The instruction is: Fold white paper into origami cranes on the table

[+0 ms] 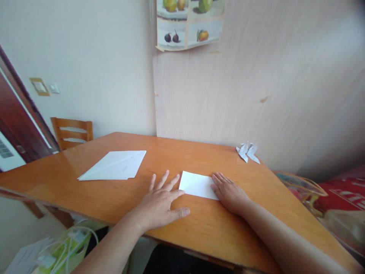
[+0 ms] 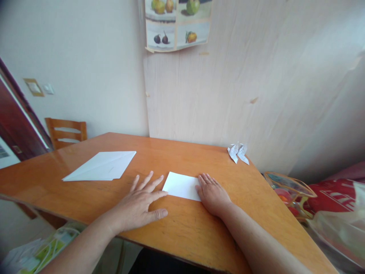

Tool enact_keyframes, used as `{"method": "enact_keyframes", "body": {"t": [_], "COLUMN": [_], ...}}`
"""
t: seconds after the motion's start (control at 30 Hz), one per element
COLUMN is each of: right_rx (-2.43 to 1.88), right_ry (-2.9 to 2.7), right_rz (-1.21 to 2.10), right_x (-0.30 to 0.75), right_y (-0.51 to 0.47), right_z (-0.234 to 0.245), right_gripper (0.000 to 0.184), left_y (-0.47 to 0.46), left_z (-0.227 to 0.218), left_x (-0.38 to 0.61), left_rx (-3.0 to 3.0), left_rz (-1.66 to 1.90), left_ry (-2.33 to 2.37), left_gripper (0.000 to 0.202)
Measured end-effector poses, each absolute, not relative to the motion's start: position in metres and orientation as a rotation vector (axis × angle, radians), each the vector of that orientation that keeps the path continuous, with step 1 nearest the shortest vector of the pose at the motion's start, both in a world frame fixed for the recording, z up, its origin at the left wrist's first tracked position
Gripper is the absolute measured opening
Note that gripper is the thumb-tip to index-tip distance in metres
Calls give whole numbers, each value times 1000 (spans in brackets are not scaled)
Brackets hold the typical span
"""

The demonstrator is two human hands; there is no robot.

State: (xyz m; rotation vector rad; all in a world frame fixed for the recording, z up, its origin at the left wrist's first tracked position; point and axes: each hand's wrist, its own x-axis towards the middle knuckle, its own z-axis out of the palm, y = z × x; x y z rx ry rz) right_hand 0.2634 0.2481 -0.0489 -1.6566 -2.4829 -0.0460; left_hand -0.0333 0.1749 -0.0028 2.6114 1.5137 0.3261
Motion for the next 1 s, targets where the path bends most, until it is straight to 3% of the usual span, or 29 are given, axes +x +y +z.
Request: {"method": "enact_keyframes", "body": {"t": [0.37,0.47,0.67,1.0], "right_rx": [-1659,-1640,-1595,-1559], "right_ry": [-2469,-2482,-2500,-2367], "right_rz": [-37,-76,-96,170], "right_x": [265,267,271,274], "right_y": [250,252,257,253], "right_z": [-52,-56,-64,-53], "right_gripper": [61,61,61,62], "left_y": [173,178,197,222], "left_z": [-3,-1,2,-8], "left_x": [-51,-46,-20,-13], "left_rx": [2551,2536,2633,2693], "left_rz": [326,340,500,453], "left_ry": [1566,1532,1399,1251], "left_gripper": [65,58,24,22]}}
